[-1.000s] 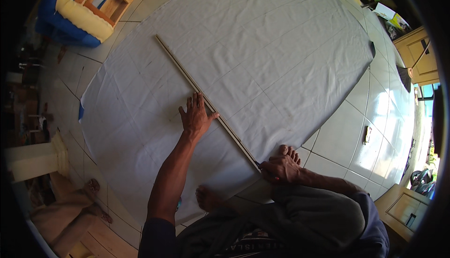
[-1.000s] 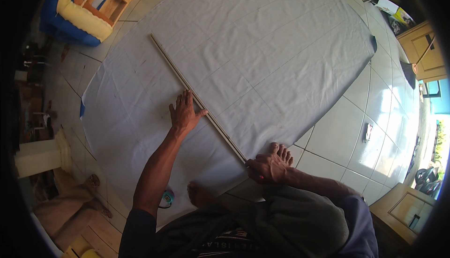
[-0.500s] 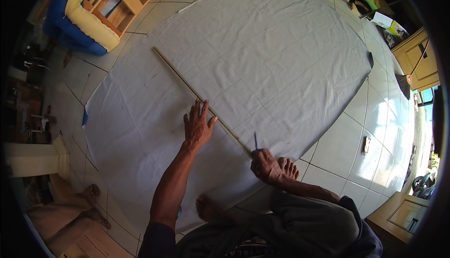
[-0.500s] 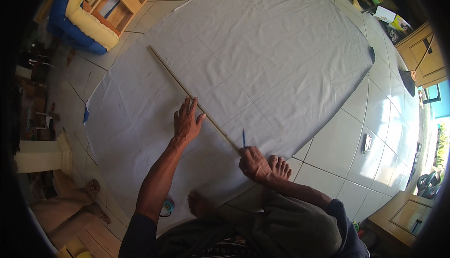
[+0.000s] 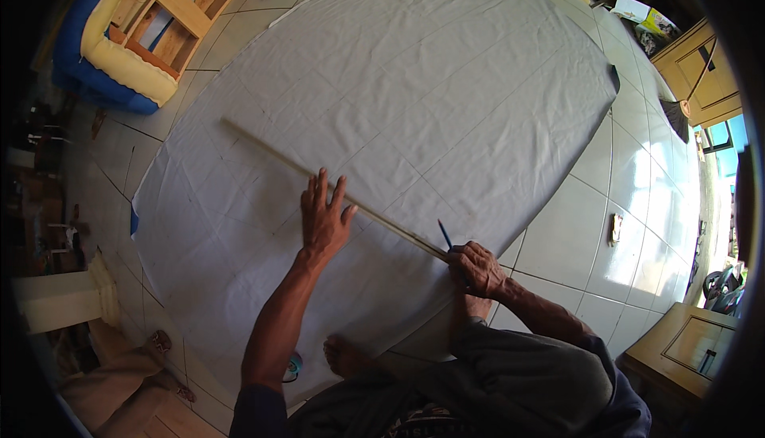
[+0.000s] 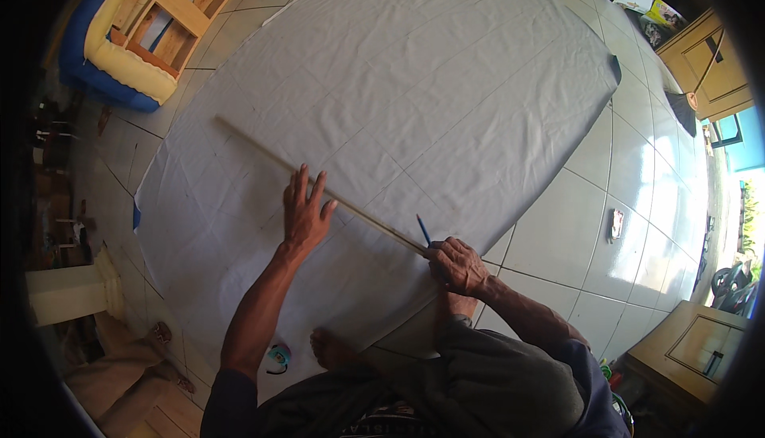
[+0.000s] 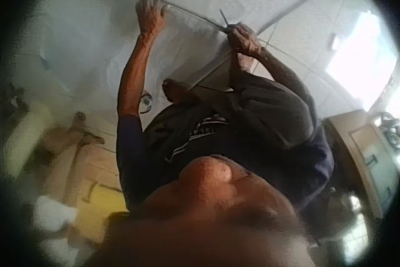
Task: The person measures and marks a large white fabric laid on the floor using a tape measure, a long straight edge, and a pen. They repeatedly position the straight edge, draw lines, and take measurements to create a grid pattern on the fabric.
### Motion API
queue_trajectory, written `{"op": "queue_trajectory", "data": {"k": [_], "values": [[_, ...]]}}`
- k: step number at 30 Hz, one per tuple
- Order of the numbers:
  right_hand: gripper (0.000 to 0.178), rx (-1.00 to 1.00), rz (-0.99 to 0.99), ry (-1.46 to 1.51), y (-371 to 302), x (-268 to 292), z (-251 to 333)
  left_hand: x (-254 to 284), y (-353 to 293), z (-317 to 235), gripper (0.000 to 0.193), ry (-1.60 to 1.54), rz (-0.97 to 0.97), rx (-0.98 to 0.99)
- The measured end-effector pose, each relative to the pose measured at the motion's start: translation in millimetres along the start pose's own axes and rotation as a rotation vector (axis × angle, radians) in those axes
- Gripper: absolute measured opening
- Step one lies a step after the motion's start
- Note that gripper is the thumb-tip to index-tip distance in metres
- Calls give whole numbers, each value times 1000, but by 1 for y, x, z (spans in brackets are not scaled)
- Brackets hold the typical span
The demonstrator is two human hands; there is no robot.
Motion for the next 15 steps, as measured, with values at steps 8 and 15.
{"op": "queue_trajectory", "data": {"k": [8, 15], "values": [[29, -31, -36, -207, 11, 8, -73, 49, -167, 47, 52, -96, 96, 205], [41, -274, -136, -324, 13, 31, -135, 33, -384, 22, 67, 134, -67, 785]]}}
Point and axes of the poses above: each hand's wrist, its own y-axis towards the middle knuckle, its own x-axis out of the back of the hand, z = x × y, the point moved 6 cm from there along y, towards the middle knuckle, and after that the axes turned 14 degrees about -y, right-handed, at the moved point
